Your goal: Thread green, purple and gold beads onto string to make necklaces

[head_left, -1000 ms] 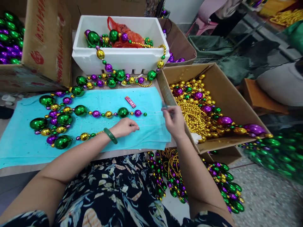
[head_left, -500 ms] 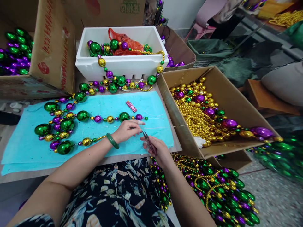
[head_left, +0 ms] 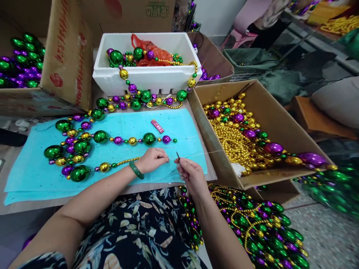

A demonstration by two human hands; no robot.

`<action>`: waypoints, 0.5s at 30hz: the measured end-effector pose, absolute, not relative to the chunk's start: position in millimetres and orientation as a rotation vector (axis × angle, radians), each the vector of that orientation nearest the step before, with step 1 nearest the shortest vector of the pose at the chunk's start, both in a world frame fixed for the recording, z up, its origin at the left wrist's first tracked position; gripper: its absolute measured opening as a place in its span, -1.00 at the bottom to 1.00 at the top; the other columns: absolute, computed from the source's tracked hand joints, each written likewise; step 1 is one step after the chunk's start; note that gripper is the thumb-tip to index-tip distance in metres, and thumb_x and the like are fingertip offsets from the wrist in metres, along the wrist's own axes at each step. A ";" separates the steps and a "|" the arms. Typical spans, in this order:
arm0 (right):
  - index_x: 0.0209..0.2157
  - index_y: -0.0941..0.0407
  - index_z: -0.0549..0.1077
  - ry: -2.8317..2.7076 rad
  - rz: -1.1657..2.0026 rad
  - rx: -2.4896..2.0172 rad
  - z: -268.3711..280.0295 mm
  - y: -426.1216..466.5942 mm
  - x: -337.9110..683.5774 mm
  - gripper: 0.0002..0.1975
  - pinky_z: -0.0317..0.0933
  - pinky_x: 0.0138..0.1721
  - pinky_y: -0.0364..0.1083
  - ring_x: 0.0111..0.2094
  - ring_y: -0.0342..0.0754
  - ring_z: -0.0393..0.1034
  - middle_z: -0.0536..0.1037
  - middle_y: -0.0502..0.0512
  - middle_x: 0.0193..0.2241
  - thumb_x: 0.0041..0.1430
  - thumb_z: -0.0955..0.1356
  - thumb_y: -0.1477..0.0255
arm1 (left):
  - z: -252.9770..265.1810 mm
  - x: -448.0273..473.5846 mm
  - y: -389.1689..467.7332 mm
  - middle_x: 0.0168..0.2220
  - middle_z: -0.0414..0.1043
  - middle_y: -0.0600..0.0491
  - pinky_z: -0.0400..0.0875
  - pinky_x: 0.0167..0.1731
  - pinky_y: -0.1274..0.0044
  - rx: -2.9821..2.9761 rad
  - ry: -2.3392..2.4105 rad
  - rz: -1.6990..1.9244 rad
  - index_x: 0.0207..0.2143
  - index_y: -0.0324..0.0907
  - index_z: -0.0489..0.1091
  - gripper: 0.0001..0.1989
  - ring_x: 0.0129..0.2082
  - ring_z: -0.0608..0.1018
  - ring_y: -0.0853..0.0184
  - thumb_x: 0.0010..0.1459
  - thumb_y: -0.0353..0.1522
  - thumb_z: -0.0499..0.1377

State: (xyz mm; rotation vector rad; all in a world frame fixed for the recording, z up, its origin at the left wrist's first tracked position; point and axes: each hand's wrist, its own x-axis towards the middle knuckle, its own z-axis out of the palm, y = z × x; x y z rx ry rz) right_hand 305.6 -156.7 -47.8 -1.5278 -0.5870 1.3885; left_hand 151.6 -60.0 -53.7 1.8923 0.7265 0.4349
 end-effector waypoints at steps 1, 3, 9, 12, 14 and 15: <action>-0.35 0.16 0.52 -0.741 1.266 -1.642 -50.5 -155.4 308.0 -0.62 0.00 -0.59 -0.19 -0.61 -0.19 0.14 0.36 -0.01 -0.61 -0.04 0.37 0.11 | -53.2 149.7 -63.2 -0.40 0.51 0.01 0.41 -0.26 0.47 1.925 0.760 0.406 -0.53 -0.22 0.48 -0.80 -0.34 0.52 0.35 0.13 -0.43 0.14; -0.31 0.14 0.54 -1.127 0.962 -1.893 -54.3 -152.0 313.1 -0.69 0.18 -0.40 -0.10 -0.43 -0.06 0.31 0.49 0.10 -0.46 0.03 0.35 0.20 | -50.8 144.9 -70.1 -0.25 0.52 -0.02 0.41 -0.14 0.40 1.994 0.824 0.380 -0.52 -0.20 0.48 -0.79 -0.20 0.53 0.30 0.14 -0.43 0.12; -0.19 0.14 0.53 -1.709 0.312 -2.123 -46.4 -118.6 326.3 -0.73 0.20 -0.07 -0.01 -0.13 0.08 0.35 0.52 0.21 -0.21 0.21 0.24 0.40 | -41.9 132.7 -83.2 -0.20 0.52 -0.01 0.42 -0.10 0.32 2.222 0.841 0.441 -0.35 -0.16 0.51 -0.79 -0.16 0.51 0.26 0.21 -0.38 0.07; -0.16 0.10 0.52 -1.787 0.423 -2.157 -45.4 -89.5 332.1 -0.72 0.21 -0.12 -0.08 -0.11 0.02 0.37 0.49 0.15 -0.14 0.19 0.22 0.49 | -39.0 131.3 -86.6 -0.30 0.54 0.03 0.45 -0.20 0.39 2.244 0.787 0.457 -0.30 -0.15 0.50 -0.76 -0.26 0.53 0.31 0.25 -0.37 0.03; -0.12 0.08 0.50 -1.837 0.498 -2.247 -49.5 -73.9 337.3 -0.68 0.21 -0.18 -0.09 -0.12 0.02 0.38 0.46 0.14 -0.08 0.16 0.22 0.54 | -36.8 130.5 -88.8 -0.31 0.54 0.03 0.46 -0.25 0.44 2.232 0.759 0.485 -0.29 -0.15 0.50 -0.75 -0.29 0.54 0.33 0.27 -0.37 0.01; -0.11 0.08 0.50 -1.850 0.512 -2.289 -52.3 -68.4 340.6 -0.66 0.21 -0.21 -0.09 -0.13 0.02 0.39 0.45 0.15 -0.07 0.14 0.21 0.57 | -35.5 129.7 -89.7 -0.32 0.54 0.02 0.46 -0.27 0.46 2.227 0.749 0.504 -0.28 -0.15 0.50 -0.74 -0.30 0.54 0.34 0.27 -0.37 0.00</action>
